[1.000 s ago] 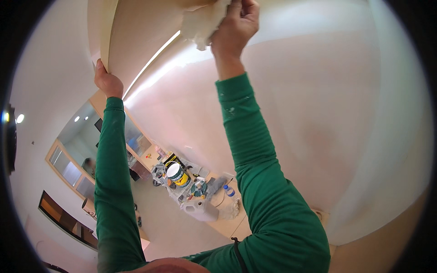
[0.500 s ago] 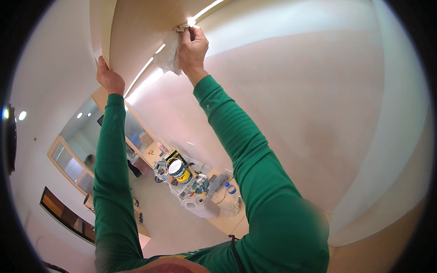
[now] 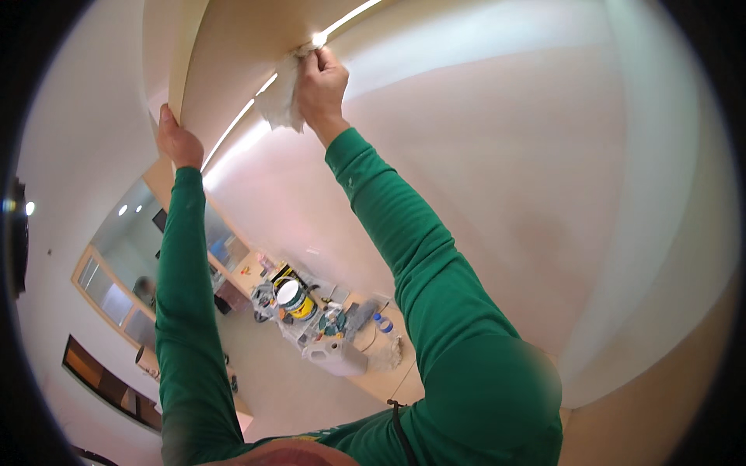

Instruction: The person wipes a ceiling recessed light fixture with a white cloth, then uses a utility knife to scrape the ceiling edge, and continues wiping the fixture. The task involves cleaning and scraping the ceiling area around the light.

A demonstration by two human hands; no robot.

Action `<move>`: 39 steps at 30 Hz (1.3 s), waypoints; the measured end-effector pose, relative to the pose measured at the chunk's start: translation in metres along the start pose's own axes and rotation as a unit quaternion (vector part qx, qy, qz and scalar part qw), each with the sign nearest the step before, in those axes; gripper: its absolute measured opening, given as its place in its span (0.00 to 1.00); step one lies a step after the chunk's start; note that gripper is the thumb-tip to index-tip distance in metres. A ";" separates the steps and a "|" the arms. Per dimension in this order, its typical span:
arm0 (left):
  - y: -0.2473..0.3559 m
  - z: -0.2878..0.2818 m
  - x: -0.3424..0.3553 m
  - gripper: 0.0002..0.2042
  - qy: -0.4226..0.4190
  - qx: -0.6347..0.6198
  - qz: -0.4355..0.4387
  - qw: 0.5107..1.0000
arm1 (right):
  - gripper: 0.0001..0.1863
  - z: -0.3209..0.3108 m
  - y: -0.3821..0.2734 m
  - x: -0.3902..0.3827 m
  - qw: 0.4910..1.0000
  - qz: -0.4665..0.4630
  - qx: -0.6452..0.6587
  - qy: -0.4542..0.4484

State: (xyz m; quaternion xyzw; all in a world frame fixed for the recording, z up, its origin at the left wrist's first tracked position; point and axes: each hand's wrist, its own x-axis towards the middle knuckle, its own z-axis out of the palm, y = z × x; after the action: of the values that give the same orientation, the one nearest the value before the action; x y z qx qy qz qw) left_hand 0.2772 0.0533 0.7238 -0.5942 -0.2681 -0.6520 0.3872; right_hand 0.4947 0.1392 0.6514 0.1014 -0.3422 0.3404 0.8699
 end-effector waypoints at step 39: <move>-0.009 -0.010 -0.005 0.24 -0.034 0.019 0.008 0.999 | 0.14 -0.062 -0.152 0.050 0.967 -0.214 -0.102 0.088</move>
State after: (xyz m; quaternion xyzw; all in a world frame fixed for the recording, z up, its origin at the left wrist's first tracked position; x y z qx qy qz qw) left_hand 0.2643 0.0512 0.7181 -0.6106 -0.2891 -0.6231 0.3943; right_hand 0.6548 0.0768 0.6468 0.0521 -0.2673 0.1171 0.9551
